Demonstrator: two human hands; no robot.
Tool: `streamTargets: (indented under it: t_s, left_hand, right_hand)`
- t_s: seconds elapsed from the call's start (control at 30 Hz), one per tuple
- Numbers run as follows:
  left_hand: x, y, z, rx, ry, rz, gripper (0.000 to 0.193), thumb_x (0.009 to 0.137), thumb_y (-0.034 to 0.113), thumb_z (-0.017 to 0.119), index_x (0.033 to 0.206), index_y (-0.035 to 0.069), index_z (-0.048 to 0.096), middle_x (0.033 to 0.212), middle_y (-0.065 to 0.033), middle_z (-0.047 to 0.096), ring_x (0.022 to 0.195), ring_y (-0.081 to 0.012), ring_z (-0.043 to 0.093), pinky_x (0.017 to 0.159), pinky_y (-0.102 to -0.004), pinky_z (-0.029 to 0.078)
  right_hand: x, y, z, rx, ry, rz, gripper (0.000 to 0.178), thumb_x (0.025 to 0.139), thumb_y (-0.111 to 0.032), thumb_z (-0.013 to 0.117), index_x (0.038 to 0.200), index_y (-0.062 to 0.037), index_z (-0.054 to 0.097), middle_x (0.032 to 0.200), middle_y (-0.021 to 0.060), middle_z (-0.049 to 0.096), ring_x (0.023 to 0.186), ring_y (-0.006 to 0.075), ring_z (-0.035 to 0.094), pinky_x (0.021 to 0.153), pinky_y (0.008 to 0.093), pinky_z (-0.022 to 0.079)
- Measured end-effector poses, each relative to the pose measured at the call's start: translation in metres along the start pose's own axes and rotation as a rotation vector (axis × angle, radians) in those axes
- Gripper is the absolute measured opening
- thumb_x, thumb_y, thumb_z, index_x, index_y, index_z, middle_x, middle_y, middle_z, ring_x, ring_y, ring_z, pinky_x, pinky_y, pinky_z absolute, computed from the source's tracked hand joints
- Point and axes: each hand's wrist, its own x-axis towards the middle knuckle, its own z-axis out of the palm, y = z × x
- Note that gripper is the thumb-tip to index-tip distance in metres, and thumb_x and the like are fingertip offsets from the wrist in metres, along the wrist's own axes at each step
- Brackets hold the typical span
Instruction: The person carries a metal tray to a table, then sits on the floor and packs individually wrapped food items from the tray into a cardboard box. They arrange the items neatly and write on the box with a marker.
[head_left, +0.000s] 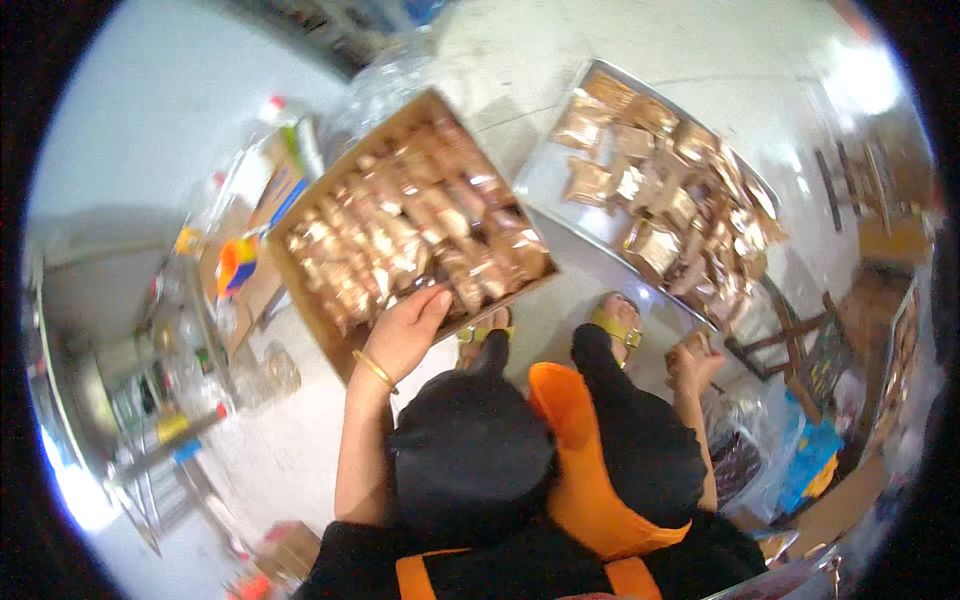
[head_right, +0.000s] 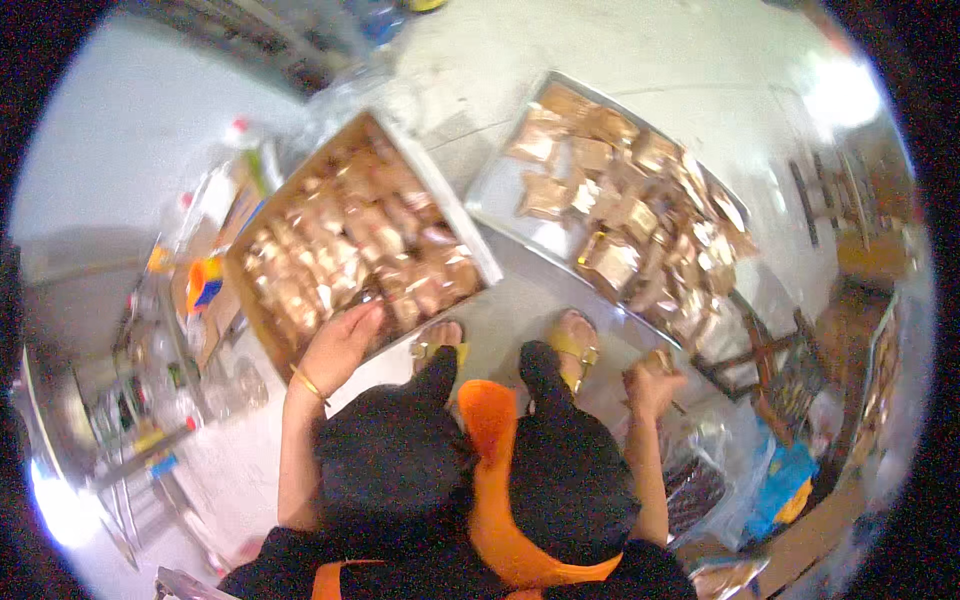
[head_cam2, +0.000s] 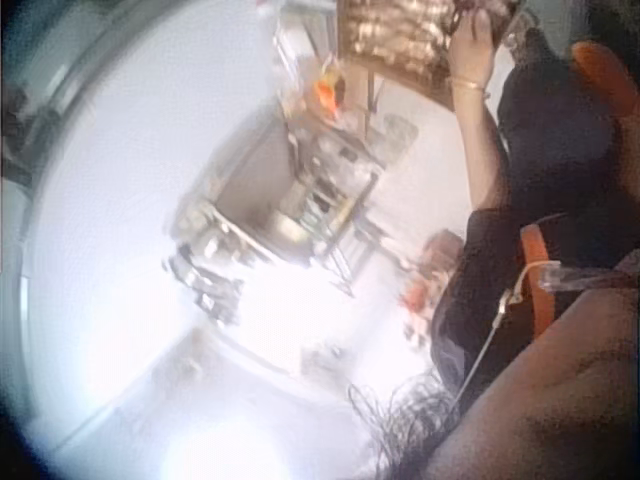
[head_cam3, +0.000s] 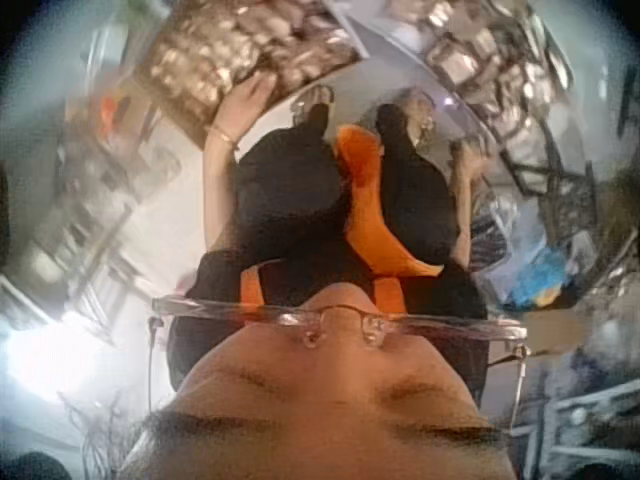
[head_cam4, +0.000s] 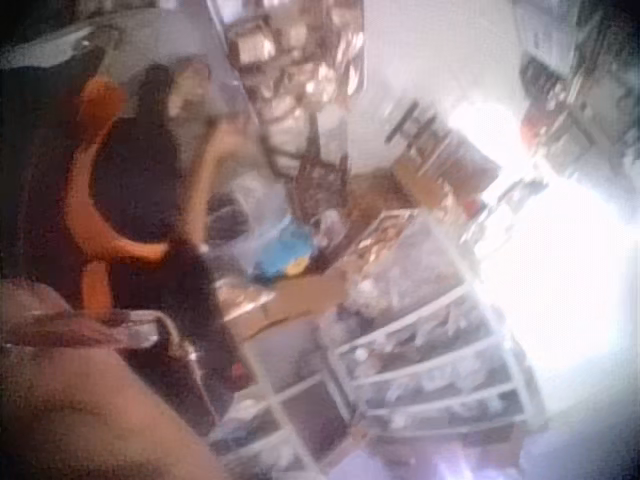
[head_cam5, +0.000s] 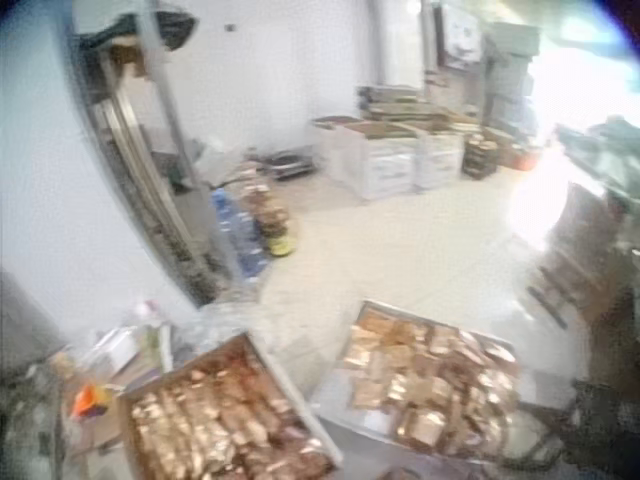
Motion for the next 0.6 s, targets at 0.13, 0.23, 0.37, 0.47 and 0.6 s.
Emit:
streamTargets:
  t_s: [0.13,0.23,0.37,0.47,0.6]
  left_hand:
    - [-0.043,0.022,-0.018,-0.437,0.028,0.115,0.03,0.097,0.024,0.062,0.118,0.003,0.066,0.104,-0.0103,0.071,0.097,-0.0227,0.067,0.091,-0.0333,0.05]
    - [-0.064,0.066,-0.019,-0.597,-0.178,0.33,0.056,0.09,0.01,0.07,0.14,0.005,0.047,0.14,-0.0101,0.052,0.128,-0.0209,0.05,0.105,-0.0334,0.043]
    - [-0.068,0.102,-0.006,-0.495,0.153,0.61,0.093,0.083,0.021,0.078,0.152,0.001,0.019,0.145,-0.0184,0.043,0.134,-0.0269,0.044,0.108,-0.0382,0.039]
    - [-0.073,0.095,-0.018,-0.798,0.29,0.522,0.077,0.087,0.017,0.073,0.147,0.0,0.028,0.137,-0.015,0.052,0.125,-0.0241,0.053,0.105,-0.038,0.043]
    - [-0.094,0.044,-0.058,-1.502,0.059,0.282,0.046,0.09,0.004,0.059,0.134,-0.001,0.047,0.12,-0.0107,0.064,0.105,-0.0205,0.065,0.093,-0.0369,0.053]
  right_hand:
    - [-0.052,-0.075,-0.051,0.501,-0.141,-0.549,0.067,0.081,-0.005,0.074,0.132,0.0002,0.031,0.124,0.0172,0.048,0.11,0.0229,0.054,0.091,0.0351,0.05]
    - [-0.132,-0.195,-0.065,0.514,-0.493,-0.904,0.076,0.081,0.003,0.07,0.142,-0.0044,0.026,0.122,0.0159,0.053,0.104,0.0225,0.06,0.088,0.0344,0.054]
    - [-0.247,-0.294,-0.054,0.388,-1.397,-1.084,0.075,0.08,-0.01,0.077,0.142,-0.0058,0.035,0.13,0.0115,0.052,0.118,0.0197,0.054,0.1,0.0345,0.045]
    - [-0.287,-0.32,-0.047,0.312,-1.492,-1.0,0.055,0.087,-0.026,0.069,0.134,-0.004,0.05,0.123,0.0108,0.059,0.112,0.0178,0.059,0.096,0.0321,0.048]
    - [-0.265,-0.334,-0.007,0.424,-1.462,-0.398,0.046,0.088,-0.032,0.062,0.122,-0.0006,0.058,0.104,0.01,0.067,0.095,0.019,0.066,0.083,0.0328,0.054]
